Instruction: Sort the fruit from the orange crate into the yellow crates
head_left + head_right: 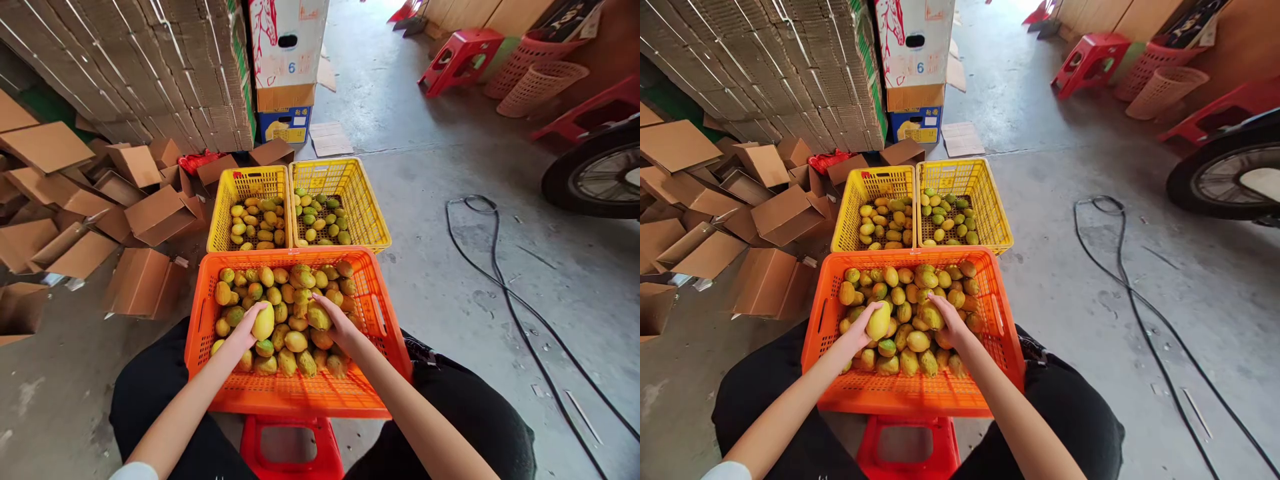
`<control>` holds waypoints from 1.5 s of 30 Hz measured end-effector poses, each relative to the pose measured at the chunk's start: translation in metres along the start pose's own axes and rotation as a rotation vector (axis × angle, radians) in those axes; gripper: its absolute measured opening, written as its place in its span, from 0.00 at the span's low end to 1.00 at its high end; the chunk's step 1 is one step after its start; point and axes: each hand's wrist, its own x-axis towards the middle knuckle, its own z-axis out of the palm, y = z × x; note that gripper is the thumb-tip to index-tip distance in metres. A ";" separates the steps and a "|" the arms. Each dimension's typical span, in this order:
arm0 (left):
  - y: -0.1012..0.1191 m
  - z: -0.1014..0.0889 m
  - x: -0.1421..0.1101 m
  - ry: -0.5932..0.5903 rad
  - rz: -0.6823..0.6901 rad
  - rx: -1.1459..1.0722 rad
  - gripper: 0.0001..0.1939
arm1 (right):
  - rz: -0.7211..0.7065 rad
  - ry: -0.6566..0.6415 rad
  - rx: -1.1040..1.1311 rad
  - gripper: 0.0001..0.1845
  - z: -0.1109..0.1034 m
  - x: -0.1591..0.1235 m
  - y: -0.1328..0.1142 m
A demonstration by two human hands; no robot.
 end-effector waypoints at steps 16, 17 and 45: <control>-0.007 -0.002 0.001 0.096 0.061 0.250 0.26 | -0.125 0.120 -0.264 0.30 0.021 -0.007 0.004; -0.007 -0.002 0.001 0.098 0.051 0.248 0.25 | -0.121 0.121 -0.254 0.31 0.021 -0.007 0.005; 0.004 0.005 -0.001 0.071 -0.036 0.021 0.13 | -0.040 0.282 -0.187 0.21 0.009 0.003 0.001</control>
